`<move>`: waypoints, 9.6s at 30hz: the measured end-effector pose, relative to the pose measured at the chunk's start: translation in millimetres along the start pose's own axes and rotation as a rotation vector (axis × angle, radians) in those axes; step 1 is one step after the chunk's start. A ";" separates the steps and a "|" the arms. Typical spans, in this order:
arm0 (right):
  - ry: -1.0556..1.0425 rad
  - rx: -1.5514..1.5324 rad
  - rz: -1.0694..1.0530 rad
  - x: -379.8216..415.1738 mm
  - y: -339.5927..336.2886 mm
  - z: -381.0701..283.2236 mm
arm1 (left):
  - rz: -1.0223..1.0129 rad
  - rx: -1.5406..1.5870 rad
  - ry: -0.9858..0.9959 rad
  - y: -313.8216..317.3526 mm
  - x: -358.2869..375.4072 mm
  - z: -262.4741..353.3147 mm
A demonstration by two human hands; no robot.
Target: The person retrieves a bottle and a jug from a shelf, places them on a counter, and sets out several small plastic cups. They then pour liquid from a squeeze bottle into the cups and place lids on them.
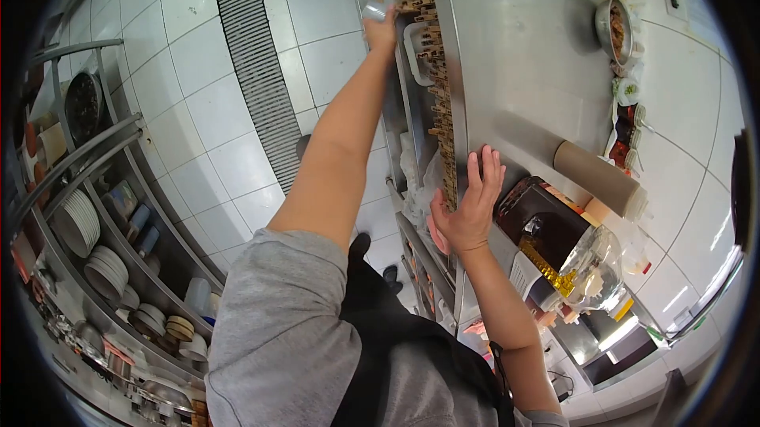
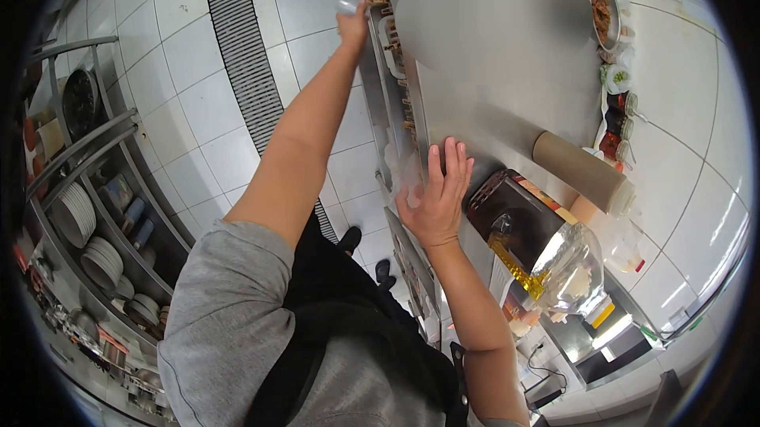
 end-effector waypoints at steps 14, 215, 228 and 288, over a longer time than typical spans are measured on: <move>-0.015 -0.256 0.061 15.9 -11.4 11.3 | -0.552 -0.301 0.408 -235.8 312.9 78.9; 1.096 -0.787 0.931 1030.7 -260.3 334.3 | -1.898 -0.830 1.331 61.4 1223.7 -312.5; 1.059 -0.869 1.005 1009.8 -263.7 337.9 | -1.705 -1.032 1.032 114.6 1094.9 -267.8; 1.084 -0.715 0.993 1019.5 -266.3 338.6 | -1.678 -0.982 1.196 109.2 1127.7 -247.7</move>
Point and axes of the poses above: each hand's wrist, its own x-axis away from the middle knuckle, its own y-axis out of the palm, z = x × y, the point moved 8 cm from there along -x, towards the middle knuckle, and after that the axes turned 3 degrees about y, right-handed, at the moved point
